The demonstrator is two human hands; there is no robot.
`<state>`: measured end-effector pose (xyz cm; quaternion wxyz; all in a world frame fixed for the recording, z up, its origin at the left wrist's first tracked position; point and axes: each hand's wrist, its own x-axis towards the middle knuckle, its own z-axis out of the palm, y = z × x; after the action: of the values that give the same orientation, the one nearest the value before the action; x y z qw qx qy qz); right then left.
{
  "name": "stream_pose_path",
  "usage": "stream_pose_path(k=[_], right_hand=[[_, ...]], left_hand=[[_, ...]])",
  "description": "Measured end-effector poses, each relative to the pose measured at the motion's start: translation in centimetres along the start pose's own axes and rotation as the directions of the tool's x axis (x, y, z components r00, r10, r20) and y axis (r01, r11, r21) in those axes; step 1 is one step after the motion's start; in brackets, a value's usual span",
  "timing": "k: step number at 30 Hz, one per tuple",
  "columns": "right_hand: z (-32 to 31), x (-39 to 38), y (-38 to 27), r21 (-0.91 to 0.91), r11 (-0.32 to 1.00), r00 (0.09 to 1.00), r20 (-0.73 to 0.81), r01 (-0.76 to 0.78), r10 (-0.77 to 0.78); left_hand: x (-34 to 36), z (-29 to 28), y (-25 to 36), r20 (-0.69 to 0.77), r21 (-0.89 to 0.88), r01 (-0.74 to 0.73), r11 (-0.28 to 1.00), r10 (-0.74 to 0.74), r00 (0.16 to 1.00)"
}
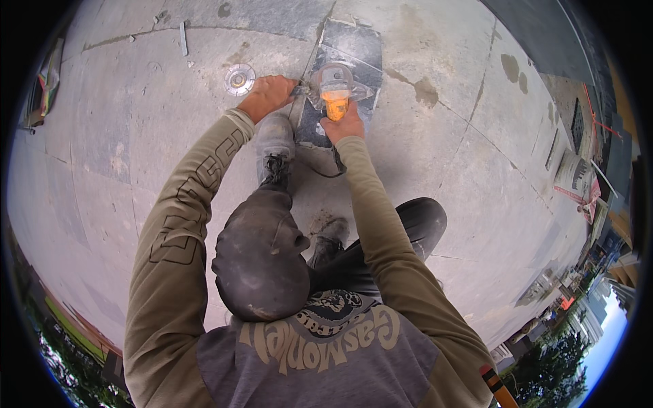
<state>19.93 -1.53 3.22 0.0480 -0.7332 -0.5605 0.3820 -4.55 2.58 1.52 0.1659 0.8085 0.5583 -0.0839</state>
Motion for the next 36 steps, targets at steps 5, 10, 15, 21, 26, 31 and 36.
stream_pose_path(k=[5,10,15,21,26,31,36], right_hand=[[-0.6,1.0,1.7,0.194,0.98,0.987,-0.146,-0.034,0.063],[-0.7,-0.2,-2.3,0.028,0.994,0.994,-0.015,-0.106,0.106],[0.1,0.4,-1.4,0.133,0.987,0.992,-0.067,-0.094,0.104],[-0.6,-0.4,-2.1,-0.064,0.997,0.997,0.044,-0.053,0.056],[-1.1,-0.4,2.3,0.152,0.987,0.986,-0.148,-0.05,0.072],[-1.6,1.2,6.0,0.347,0.938,0.968,-0.235,-0.007,0.094],[0.0,-0.7,2.0,0.02,0.998,0.997,-0.051,-0.056,0.057]], left_hand=[[0.4,0.0,0.1,0.007,0.008,-0.004,1.0,0.004,1.0],[0.4,-0.6,0.1,0.092,-0.009,0.039,0.999,-0.038,0.995],[0.4,-0.9,0.4,0.028,0.0,0.006,1.0,-0.006,1.0],[0.4,-0.7,0.3,0.086,-0.039,0.035,0.999,-0.032,0.996],[0.1,-0.2,-0.1,0.066,-0.02,0.021,1.0,-0.02,0.998],[0.4,-0.9,0.7,0.042,0.002,-0.004,1.0,0.004,0.999],[0.2,-0.8,0.4,0.061,-0.007,0.0,1.0,0.001,0.998]])
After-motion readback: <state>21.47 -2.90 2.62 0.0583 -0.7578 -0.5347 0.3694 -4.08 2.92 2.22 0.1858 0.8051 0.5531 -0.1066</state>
